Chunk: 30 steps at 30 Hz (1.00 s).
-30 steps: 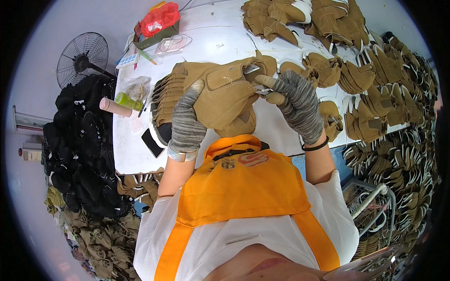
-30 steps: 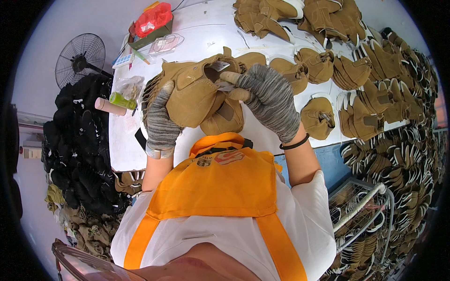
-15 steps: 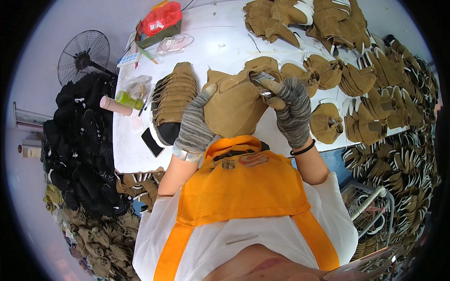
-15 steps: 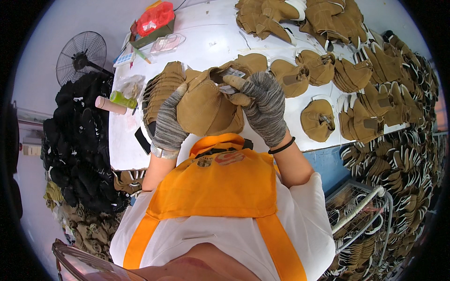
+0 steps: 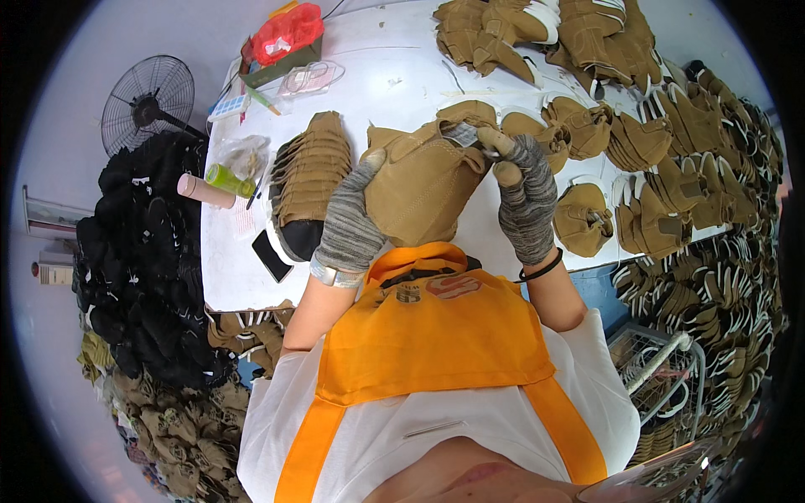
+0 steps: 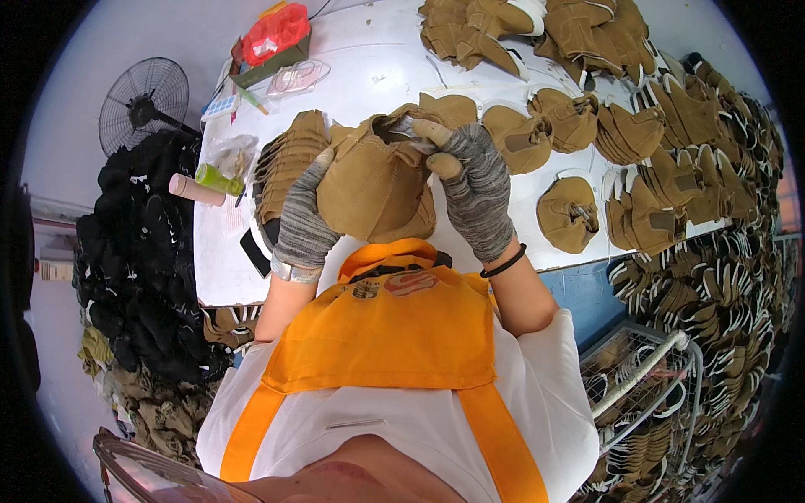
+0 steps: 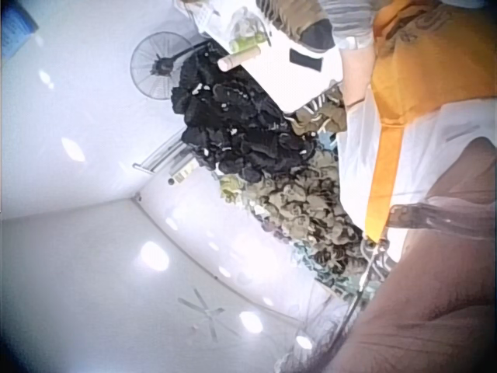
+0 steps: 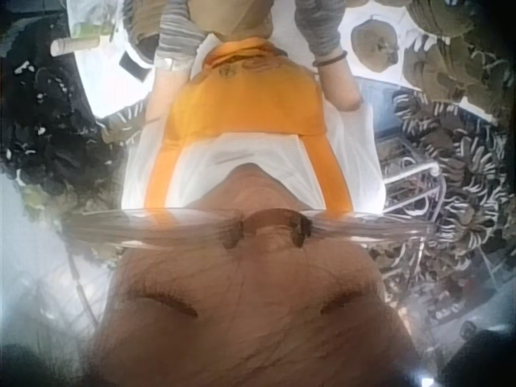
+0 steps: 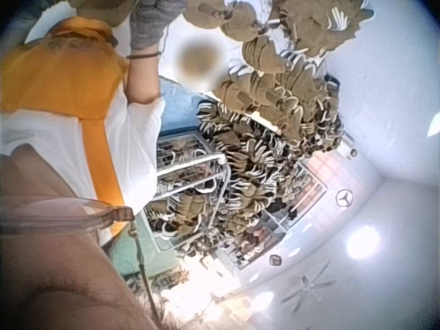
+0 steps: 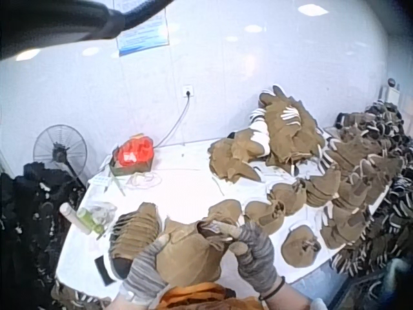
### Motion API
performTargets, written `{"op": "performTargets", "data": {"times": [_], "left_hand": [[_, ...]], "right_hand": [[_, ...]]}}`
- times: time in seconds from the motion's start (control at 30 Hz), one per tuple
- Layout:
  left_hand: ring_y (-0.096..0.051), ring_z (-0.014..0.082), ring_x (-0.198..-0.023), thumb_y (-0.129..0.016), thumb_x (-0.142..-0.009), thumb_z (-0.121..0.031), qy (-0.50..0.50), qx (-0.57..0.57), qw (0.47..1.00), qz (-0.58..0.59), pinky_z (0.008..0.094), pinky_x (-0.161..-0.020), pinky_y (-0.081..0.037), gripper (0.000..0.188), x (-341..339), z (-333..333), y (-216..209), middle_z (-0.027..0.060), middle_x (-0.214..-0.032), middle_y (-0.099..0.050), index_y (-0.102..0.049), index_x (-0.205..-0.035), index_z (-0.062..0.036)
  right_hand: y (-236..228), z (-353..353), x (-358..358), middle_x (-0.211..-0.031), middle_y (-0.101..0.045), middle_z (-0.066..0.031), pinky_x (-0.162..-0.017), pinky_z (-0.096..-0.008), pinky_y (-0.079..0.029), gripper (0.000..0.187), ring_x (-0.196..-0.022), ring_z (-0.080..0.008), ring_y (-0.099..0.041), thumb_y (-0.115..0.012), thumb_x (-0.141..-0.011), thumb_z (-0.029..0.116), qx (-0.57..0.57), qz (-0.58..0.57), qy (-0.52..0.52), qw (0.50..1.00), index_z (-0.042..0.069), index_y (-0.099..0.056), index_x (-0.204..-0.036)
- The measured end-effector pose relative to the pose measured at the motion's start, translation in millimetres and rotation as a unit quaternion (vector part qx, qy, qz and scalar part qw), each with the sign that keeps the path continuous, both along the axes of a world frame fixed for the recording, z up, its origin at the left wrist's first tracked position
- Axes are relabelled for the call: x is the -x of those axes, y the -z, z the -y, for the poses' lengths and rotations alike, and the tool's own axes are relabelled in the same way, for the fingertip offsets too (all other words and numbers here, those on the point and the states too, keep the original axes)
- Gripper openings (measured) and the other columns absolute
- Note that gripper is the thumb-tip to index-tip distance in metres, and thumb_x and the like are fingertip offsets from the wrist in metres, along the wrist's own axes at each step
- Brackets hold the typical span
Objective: The person holds and folds components of a tan shoe upper by hand, lining up the edges and checking the shape.
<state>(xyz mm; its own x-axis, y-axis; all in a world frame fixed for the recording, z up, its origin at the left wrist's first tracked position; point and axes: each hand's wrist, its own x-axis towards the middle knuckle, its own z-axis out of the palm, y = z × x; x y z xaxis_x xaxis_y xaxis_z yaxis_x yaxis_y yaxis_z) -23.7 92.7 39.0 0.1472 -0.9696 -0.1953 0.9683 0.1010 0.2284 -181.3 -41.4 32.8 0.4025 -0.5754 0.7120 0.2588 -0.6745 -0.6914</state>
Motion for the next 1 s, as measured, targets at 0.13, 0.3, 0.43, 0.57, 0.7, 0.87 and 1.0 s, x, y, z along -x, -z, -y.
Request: {"op": "performTargets", "data": {"times": [0.13,0.3,0.43,0.57,0.7,0.87,1.0], "left_hand": [[-0.056,0.026,-0.108,-0.05,-0.092,-0.02,-0.048,-0.052,0.997,0.043,0.0402,-0.092,-0.047,0.037,-6,1,8,0.0159,-0.117,-0.057,-0.048,-0.122,0.0002],[-0.053,0.027,-0.112,-0.051,-0.09,-0.018,-0.056,-0.037,0.994,0.083,0.0396,-0.097,-0.043,0.04,-6,-1,2,0.0163,-0.121,-0.054,-0.046,-0.125,0.0015],[-0.055,0.0262,-0.109,-0.052,-0.09,-0.021,-0.123,-0.041,0.969,0.208,0.0379,-0.095,-0.045,0.042,7,-1,-12,0.0156,-0.119,-0.055,-0.046,-0.124,0.002],[-0.056,0.0235,-0.107,-0.056,-0.089,-0.024,-0.167,-0.046,0.932,0.318,0.0363,-0.091,-0.048,0.046,12,-3,-20,0.0133,-0.12,-0.054,-0.045,-0.125,0.0012],[-0.055,0.0214,-0.107,-0.059,-0.087,-0.029,-0.211,-0.044,0.888,0.406,0.0347,-0.09,-0.048,0.051,17,-6,-20,0.0112,-0.121,-0.053,-0.045,-0.126,0.0006],[-0.048,0.0216,-0.116,-0.063,-0.084,-0.028,-0.21,-0.021,0.906,0.367,0.0347,-0.099,-0.04,0.059,44,-4,-19,0.0109,-0.125,-0.048,-0.037,-0.13,-0.0004],[-0.055,0.0265,-0.107,-0.064,-0.081,-0.024,-0.124,0.012,0.957,0.261,0.0374,-0.092,-0.047,0.058,51,-6,-16,0.0156,-0.119,-0.051,-0.039,-0.127,0.0012]], "right_hand": [[-10,10,9,-0.079,-0.057,-0.0058,-0.067,-0.0287,-0.043,0.031,-0.072,-0.0182,-0.053,-0.055,-0.089,0.027,0.124,-0.134,0.026,0.983,0.005,-0.064,-0.108],[-11,14,11,-0.082,-0.057,-0.0054,-0.07,-0.0326,-0.045,0.03,-0.074,-0.0241,-0.053,-0.058,-0.084,0.028,0.15,-0.193,0.037,0.969,0.017,-0.063,-0.112],[-13,13,13,-0.084,-0.058,-0.0061,-0.071,-0.0317,-0.045,0.029,-0.077,-0.0218,-0.054,-0.058,-0.084,0.024,0.101,-0.111,0.003,0.989,0.012,-0.063,-0.11],[-19,5,12,-0.086,-0.059,-0.0077,-0.072,-0.0307,-0.046,0.03,-0.078,-0.0208,-0.056,-0.057,-0.086,0.02,0.043,-0.087,0.045,0.994,0.007,-0.06,-0.113],[-18,-4,7,-0.088,-0.059,-0.0092,-0.072,-0.031,-0.048,0.037,-0.079,-0.0216,-0.057,-0.058,-0.087,0.017,0.101,-0.13,0.086,0.982,0.006,-0.054,-0.122],[-12,-21,-10,-0.088,-0.057,-0.0101,-0.067,-0.0309,-0.048,0.043,-0.078,-0.0222,-0.058,-0.059,-0.086,0.016,0.096,-0.095,0.096,0.986,0.006,-0.05,-0.127],[-7,-28,-15,-0.089,-0.055,-0.0095,-0.067,-0.0315,-0.049,0.04,-0.079,-0.0237,-0.058,-0.058,-0.086,0.014,0.08,-0.092,0.093,0.988,0.008,-0.051,-0.125]]}}
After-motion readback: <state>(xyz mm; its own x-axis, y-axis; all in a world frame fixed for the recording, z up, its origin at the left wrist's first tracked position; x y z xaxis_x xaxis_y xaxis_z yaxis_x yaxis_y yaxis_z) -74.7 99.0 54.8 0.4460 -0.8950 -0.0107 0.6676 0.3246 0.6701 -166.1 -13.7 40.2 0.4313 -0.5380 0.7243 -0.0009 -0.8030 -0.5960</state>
